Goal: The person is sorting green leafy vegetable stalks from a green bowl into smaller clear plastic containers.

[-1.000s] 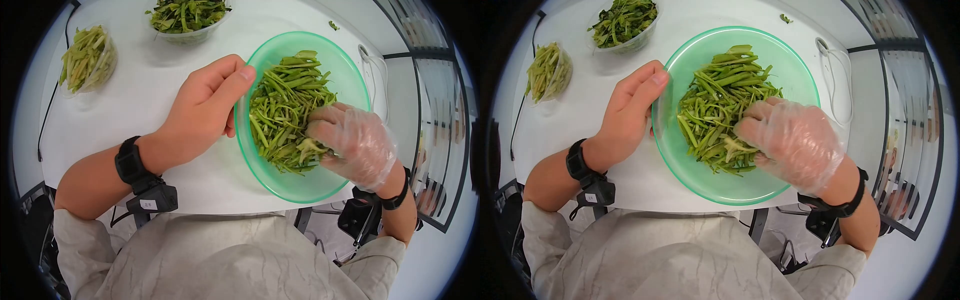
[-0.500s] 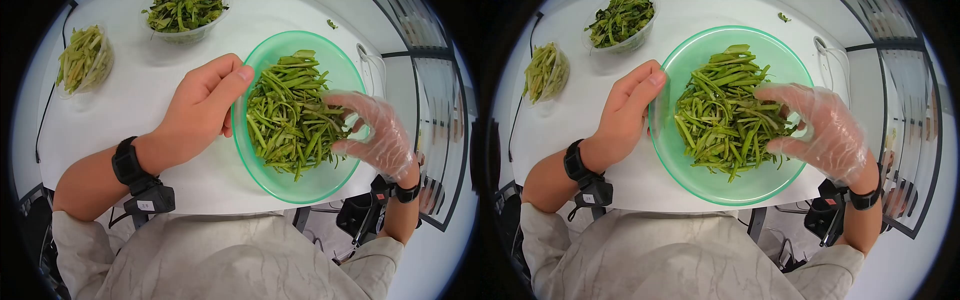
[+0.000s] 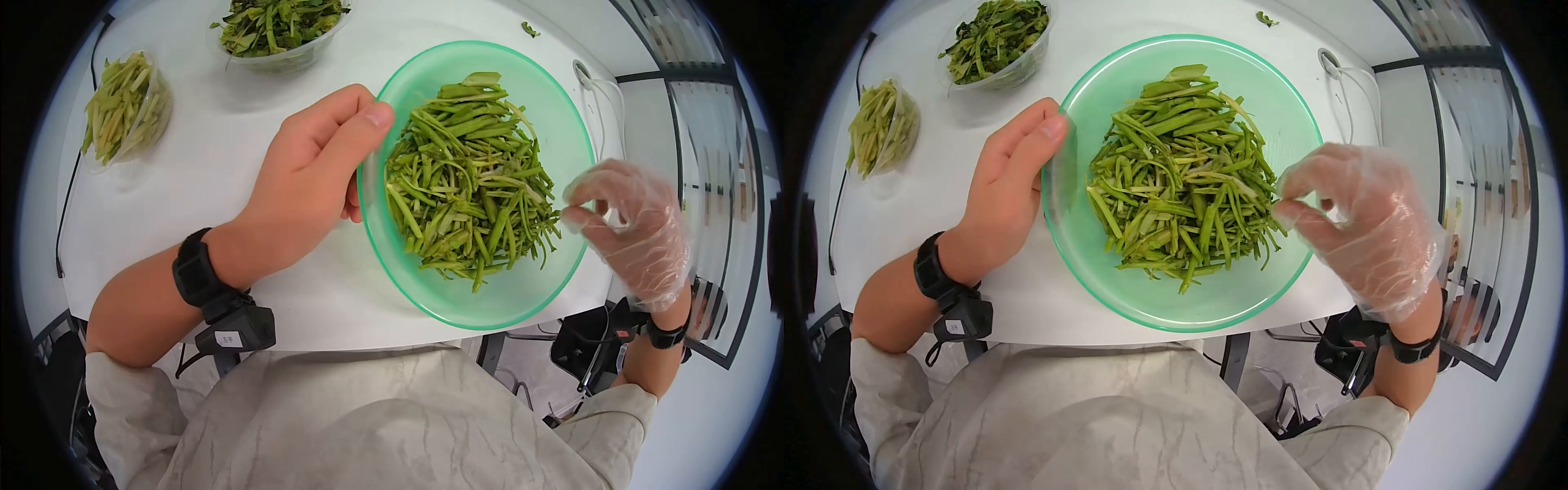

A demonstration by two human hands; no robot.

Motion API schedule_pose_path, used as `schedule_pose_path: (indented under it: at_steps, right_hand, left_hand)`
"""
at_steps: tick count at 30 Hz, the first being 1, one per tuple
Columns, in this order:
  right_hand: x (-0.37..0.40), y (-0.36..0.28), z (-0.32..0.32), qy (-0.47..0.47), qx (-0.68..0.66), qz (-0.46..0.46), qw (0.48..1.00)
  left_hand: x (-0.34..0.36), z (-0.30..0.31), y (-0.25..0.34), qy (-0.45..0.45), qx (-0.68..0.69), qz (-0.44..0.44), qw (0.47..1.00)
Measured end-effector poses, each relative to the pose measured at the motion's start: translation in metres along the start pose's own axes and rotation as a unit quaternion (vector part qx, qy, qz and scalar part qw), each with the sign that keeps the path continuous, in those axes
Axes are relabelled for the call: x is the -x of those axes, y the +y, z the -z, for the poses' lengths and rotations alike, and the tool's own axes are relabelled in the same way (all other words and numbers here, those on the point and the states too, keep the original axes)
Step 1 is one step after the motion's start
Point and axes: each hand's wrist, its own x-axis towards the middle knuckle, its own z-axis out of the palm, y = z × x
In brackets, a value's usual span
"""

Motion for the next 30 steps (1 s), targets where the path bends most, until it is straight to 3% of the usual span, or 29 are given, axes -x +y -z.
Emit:
schedule_pose_path:
  at_steps: [2,6,10,14,22,30]
  right_hand:
    - [0.0,-0.006,-0.007,-0.022,-0.018,-0.02,0.999]
    - [-0.004,-0.021,-0.019,-0.031,0.079,0.003,0.996]
    - [-0.006,-0.022,-0.034,0.016,0.095,-0.032,0.995]
    - [-0.006,-0.018,-0.021,0.02,-0.024,-0.047,0.998]
    - [-0.005,-0.01,-0.005,0.018,-0.236,-0.191,0.953]
    - [-0.018,0.0,0.006,-0.075,-0.344,-0.257,0.9]
  left_hand:
    - [0.0,0.0,0.001,0.002,-0.002,0.0,1.0]
    - [0.0,-0.001,-0.001,0.006,-0.004,-0.003,1.0]
    - [-0.001,0.0,0.001,0.003,-0.006,-0.001,1.0]
    - [0.0,-0.001,0.002,0.0,0.004,0.006,1.0]
    - [0.001,-0.001,0.005,-0.013,0.011,0.015,1.0]
    - [0.001,-0.001,0.008,-0.023,0.003,0.019,1.0]
